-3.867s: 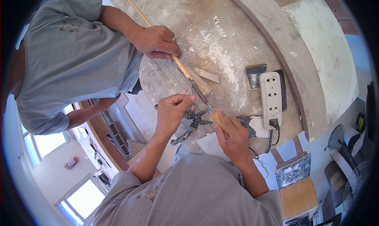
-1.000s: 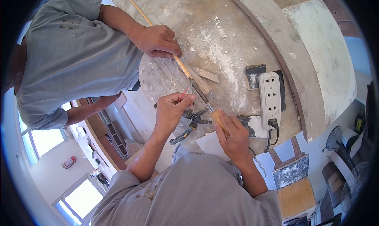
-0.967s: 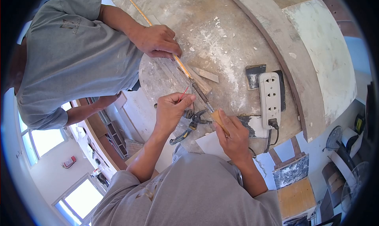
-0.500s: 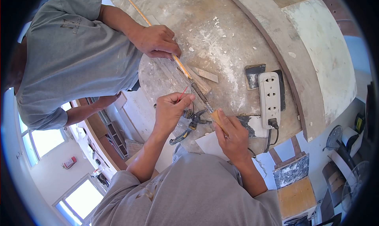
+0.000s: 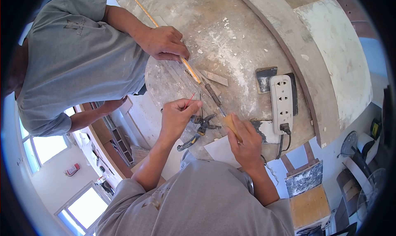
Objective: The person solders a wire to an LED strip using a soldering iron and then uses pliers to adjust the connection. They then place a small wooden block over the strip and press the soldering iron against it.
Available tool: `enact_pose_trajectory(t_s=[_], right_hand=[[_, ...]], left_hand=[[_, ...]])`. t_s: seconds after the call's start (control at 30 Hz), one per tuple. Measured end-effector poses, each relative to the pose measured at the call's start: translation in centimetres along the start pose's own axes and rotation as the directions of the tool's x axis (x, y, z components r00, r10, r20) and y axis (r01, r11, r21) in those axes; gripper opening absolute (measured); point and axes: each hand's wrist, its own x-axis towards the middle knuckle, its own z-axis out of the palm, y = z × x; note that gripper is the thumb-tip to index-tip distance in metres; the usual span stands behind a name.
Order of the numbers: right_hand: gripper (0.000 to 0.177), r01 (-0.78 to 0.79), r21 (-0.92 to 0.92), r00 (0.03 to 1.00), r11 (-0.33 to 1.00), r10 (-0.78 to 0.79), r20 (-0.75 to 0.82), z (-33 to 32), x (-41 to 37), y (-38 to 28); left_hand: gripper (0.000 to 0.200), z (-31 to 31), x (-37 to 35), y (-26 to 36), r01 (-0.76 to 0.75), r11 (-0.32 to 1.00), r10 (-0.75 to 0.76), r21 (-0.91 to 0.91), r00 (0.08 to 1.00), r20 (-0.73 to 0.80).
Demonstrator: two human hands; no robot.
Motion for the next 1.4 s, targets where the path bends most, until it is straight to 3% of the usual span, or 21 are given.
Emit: enact_pose_trajectory(t_s=[0.2,0.5,0.6,0.7,0.8,0.9,1.0,1.1,1.23,1.33,1.4], right_hand=[[0.052,0.037,-0.033,0.999,0.999,-0.038,-0.032,-0.1,-0.2,0.3],[0.051,0.029,0.006,0.997,1.0,-0.028,-0.073,-0.3,-0.6,0.9],[0.05,0.025,0.005,0.998,1.0,-0.025,-0.064,-0.4,-0.6,1.0],[0.05,0.026,0.006,0.998,1.0,-0.026,-0.064,-0.5,-0.6,0.9],[0.05,0.038,0.011,0.996,0.999,-0.037,-0.079,-0.5,-0.5,0.8],[0.049,0.037,0.009,0.995,0.999,-0.036,-0.092,-0.7,-0.4,0.9],[0.048,0.013,0.021,0.997,1.0,-0.011,-0.077,-0.7,-0.3,0.6],[0.048,0.04,0.036,0.995,0.999,-0.037,-0.091,-0.8,0.4,0.4],[0.049,0.055,0.044,0.994,0.998,-0.05,-0.101,-0.8,0.8,0.2],[0.049,0.045,0.046,0.996,0.998,-0.041,-0.078,-0.9,0.7,0.4],[0.05,0.046,0.039,0.997,0.998,-0.043,-0.07,-0.9,0.5,0.6]], left_hand=[[0.022,0.3,-0.2,-0.1,-0.066,0.996,0.064,-0.064,0.997,-0.037],[0.026,-1.4,0.5,-3.1,-0.111,0.986,0.132,0.128,0.976,-0.173],[0.026,-2.0,0.7,-2.5,-0.146,0.946,0.196,0.29,0.969,-0.15],[0.028,-2.2,1.2,-3.5,-0.144,0.951,0.194,0.275,0.967,-0.166],[0.03,-2.6,0.9,-3.9,-0.16,0.916,0.254,0.369,0.941,-0.223],[0.032,-2.5,0.5,-3.9,-0.255,0.943,0.312,0.215,0.902,-0.298],[0.029,-1.9,-0.7,-2.0,-0.27,0.934,0.314,0.235,0.933,-0.176],[0.026,-0.3,-0.7,-0.9,-0.179,0.979,0.177,-0.097,0.984,-0.033],[0.027,1.1,-0.4,-0.6,-0.18,0.959,0.176,-0.219,0.984,-0.037],[0.024,0.8,-0.2,-0.5,-0.11,0.983,0.109,-0.149,0.994,-0.015],[0.023,0.3,0.0,-0.4,-0.169,0.986,0.169,0.001,0.986,-0.013]])
